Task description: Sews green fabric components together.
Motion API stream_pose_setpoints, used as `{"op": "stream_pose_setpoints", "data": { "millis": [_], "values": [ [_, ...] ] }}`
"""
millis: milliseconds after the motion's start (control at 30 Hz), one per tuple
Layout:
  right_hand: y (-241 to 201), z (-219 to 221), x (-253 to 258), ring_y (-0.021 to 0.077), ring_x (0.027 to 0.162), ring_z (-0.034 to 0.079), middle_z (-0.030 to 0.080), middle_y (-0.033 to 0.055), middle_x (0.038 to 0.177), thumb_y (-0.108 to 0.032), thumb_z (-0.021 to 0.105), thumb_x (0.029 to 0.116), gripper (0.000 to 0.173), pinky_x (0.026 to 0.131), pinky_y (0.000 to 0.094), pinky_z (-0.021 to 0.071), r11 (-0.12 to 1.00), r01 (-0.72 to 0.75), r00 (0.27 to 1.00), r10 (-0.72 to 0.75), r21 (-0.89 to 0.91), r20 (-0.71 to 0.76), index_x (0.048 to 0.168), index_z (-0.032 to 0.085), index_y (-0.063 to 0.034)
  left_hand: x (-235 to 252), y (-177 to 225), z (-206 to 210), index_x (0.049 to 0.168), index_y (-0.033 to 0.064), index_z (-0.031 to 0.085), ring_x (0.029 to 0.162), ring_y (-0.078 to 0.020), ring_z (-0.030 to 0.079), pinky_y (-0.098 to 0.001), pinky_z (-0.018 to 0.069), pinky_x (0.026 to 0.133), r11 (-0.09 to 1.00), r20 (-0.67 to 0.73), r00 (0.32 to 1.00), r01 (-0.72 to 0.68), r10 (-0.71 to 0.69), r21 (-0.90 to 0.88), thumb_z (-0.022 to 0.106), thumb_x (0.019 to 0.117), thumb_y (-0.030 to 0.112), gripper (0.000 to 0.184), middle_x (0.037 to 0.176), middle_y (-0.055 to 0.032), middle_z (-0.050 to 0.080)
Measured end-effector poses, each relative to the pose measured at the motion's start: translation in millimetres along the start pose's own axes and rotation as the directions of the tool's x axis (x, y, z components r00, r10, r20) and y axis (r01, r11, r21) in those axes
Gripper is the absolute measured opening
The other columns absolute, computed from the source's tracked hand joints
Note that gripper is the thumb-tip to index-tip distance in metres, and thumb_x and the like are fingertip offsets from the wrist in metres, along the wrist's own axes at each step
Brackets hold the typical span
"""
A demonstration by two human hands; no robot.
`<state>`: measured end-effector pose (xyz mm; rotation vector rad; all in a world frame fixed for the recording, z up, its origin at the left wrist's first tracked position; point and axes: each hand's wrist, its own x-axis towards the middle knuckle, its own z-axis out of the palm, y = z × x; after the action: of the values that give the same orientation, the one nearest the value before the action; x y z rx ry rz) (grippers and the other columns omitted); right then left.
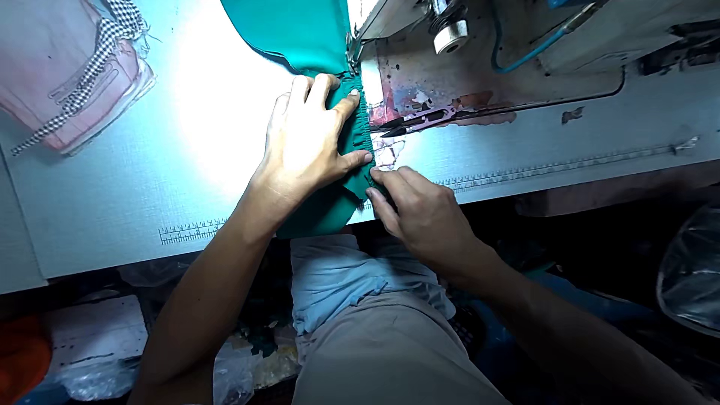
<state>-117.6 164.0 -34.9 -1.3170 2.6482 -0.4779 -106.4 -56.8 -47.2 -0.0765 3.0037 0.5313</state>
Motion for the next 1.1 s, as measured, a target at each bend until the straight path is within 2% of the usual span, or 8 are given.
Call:
{"op": "stream_pose_setpoints", "data": {
  "millis": [100,333,467,700,800,900,1000,1100],
  "values": [
    [4,-5,1,0.0241,0.077,0.063,0.059,0.0145,0.101,-0.016,0.059,0.1024,0.026,0.061,0.0341,0.0540,0.999,-0.029,1.000,0.029,0.025,-0.009,0.120,0.071,-0.0016,-1,-3,1,0.150,0.0233,0.054,0.139,-0.0357,0.043,-0.0547,0.0353,0.109,0.999,-0.018,0.999,-0.032,0.032,0.004,0.054,0.0883,0.073,0.080,0.154,-0.0123,0.045],
    [3,-5,2,0.0227,0.069,0.060,0.059,0.0113,0.086,-0.018,0.058,0.1035,0.027,0.057,0.0322,0.0508,1.000,0.024,0.998,-0.023,0.013,-0.050,0.116,0.073,0.0002,-2,-2,3,0.148,0.0240,0.056,0.135,-0.0355,0.046,-0.0525,0.0392,0.104,0.999,-0.063,0.997,-0.037,0.038,0.022,0.043,0.0981,0.066,0.067,0.151,-0.0118,0.049],
    [2,2,2,0.0263,0.072,0.062,0.058,0.0133,0.085,-0.016,0.057,0.1037,0.026,0.058,0.0345,0.0517,0.996,0.063,0.998,-0.065,-0.060,-0.020,0.115,0.071,0.0031,-3,0,3,0.151,0.0218,0.053,0.139,-0.0355,0.043,-0.0549,0.0369,0.107,0.999,-0.029,0.999,-0.023,0.024,0.026,0.044,0.0853,0.083,0.090,0.155,-0.0130,0.046],
    [10,-18,-2,0.0185,0.085,0.068,0.068,0.0104,0.108,-0.018,0.056,0.1040,0.036,0.072,0.0360,0.0584,0.960,-0.161,0.986,0.145,0.229,0.086,0.138,0.060,-0.0071,-4,4,1,0.152,0.0202,0.051,0.139,-0.0379,0.042,-0.0559,0.0370,0.108,0.999,-0.019,1.000,-0.014,0.014,0.042,0.054,0.0831,0.081,0.092,0.155,-0.0141,0.045],
    [17,-22,0,0.0125,0.058,0.059,0.063,0.0027,0.077,-0.021,0.041,0.1096,0.028,0.051,0.0327,0.0504,0.940,-0.242,0.969,0.221,0.242,0.113,0.126,0.060,-0.0100,-4,4,2,0.152,0.0196,0.051,0.139,-0.0378,0.042,-0.0557,0.0374,0.108,0.999,-0.018,1.000,-0.023,0.024,0.048,0.054,0.0840,0.081,0.092,0.155,-0.0139,0.045],
    [21,-21,2,0.0183,0.054,0.057,0.059,0.0042,0.068,-0.028,0.045,0.1090,0.026,0.046,0.0369,0.0428,0.982,-0.160,0.983,0.149,0.105,0.104,0.114,0.062,-0.0085,-3,4,1,0.152,0.0198,0.051,0.140,-0.0374,0.042,-0.0555,0.0370,0.109,0.998,-0.014,1.000,-0.026,0.027,0.050,0.054,0.0838,0.081,0.091,0.155,-0.0134,0.045],
    [24,-19,4,0.0201,0.062,0.056,0.057,0.0070,0.078,-0.032,0.057,0.1052,0.028,0.052,0.0357,0.0446,0.995,-0.076,0.995,0.073,0.062,0.063,0.104,0.067,-0.0059,-4,3,2,0.152,0.0196,0.051,0.141,-0.0378,0.042,-0.0560,0.0368,0.110,0.999,-0.020,1.000,-0.023,0.024,0.046,0.054,0.0838,0.080,0.092,0.155,-0.0138,0.045],
    [22,-20,5,0.0231,0.079,0.060,0.056,0.0123,0.099,-0.023,0.054,0.1069,0.025,0.063,0.0352,0.0507,0.998,-0.057,0.998,0.056,0.040,0.028,0.108,0.069,-0.0030,-4,3,3,0.152,0.0191,0.051,0.140,-0.0380,0.042,-0.0555,0.0371,0.109,0.999,-0.027,0.999,-0.030,0.031,0.040,0.054,0.0840,0.080,0.091,0.155,-0.0142,0.045]
  ]
}}
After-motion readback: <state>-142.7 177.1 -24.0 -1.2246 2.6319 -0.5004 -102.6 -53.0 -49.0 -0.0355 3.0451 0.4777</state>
